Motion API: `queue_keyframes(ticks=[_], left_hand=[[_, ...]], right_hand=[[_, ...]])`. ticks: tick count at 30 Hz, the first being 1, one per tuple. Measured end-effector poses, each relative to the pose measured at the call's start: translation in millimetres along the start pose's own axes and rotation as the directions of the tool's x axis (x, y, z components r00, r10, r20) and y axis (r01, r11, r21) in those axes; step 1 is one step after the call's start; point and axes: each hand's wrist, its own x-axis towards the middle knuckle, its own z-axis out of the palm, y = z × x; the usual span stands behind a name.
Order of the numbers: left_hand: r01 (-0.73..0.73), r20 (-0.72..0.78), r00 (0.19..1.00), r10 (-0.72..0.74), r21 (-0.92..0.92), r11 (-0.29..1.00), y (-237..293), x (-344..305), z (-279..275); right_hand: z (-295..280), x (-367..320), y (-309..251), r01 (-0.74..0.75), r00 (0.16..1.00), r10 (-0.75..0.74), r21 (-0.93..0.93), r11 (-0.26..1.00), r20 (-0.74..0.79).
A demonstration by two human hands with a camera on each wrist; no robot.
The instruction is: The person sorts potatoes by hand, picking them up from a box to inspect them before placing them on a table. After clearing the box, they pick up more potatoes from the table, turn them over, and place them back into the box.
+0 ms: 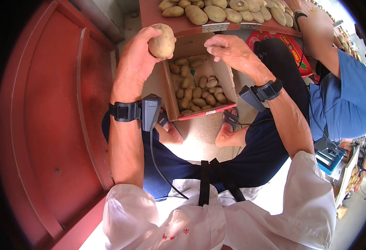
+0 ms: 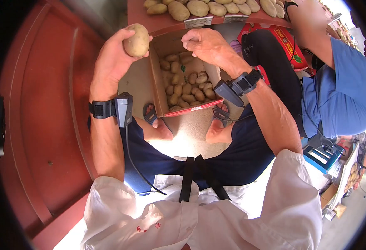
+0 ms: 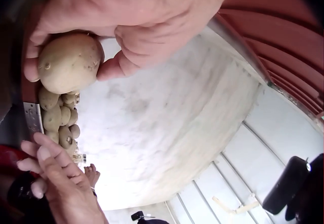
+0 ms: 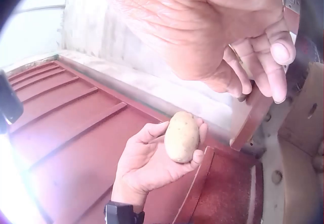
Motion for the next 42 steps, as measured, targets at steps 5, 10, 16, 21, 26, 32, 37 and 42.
queue_keyframes(ticks=[5,10,16,21,26,32,37,42], left_hand=[[0.043,0.025,0.998,-0.051,0.256,0.966,-5.1,4.4,2.0],[0.072,0.056,0.992,-0.11,0.46,0.885,-10.4,-2.4,12.4],[0.079,0.061,0.983,-0.171,0.706,0.704,-29.1,-0.2,16.5],[-0.015,0.007,1.0,0.021,0.923,0.385,-65.0,22.5,12.2],[0.077,-0.081,0.991,0.102,0.996,0.036,-95.5,29.5,-2.3],[-0.035,0.034,0.998,-0.056,0.999,-0.011,-96.6,11.4,-33.0],[-0.155,0.164,0.972,-0.166,0.986,0.061,-131.6,12.2,-58.3],[-0.229,0.274,0.877,-0.395,0.96,0.159,-157.1,-28.1,-18.8]], right_hand=[[-7.4,-3.6,-9.3,-0.026,0.999,0.025,0.023,0.999,0.037],[-6.6,1.9,2.1,-0.024,0.998,0.021,0.07,0.997,0.053],[-8.3,-3.4,-4.5,0.052,0.999,-0.052,0.031,0.998,0.016],[-10.9,-9.1,-7.3,0.193,0.965,-0.227,-0.23,0.954,-0.131],[-10.5,-16.0,-15.9,0.116,0.983,-0.135,-0.147,0.982,-0.122],[-20.8,-29.0,-23.0,0.094,0.984,-0.125,-0.235,0.967,-0.125],[-43.5,-41.3,-46.6,0.072,0.949,-0.111,-0.138,0.988,-0.294],[-53.9,-56.0,-59.6,0.118,0.935,-0.145,-0.104,0.988,-0.323]])
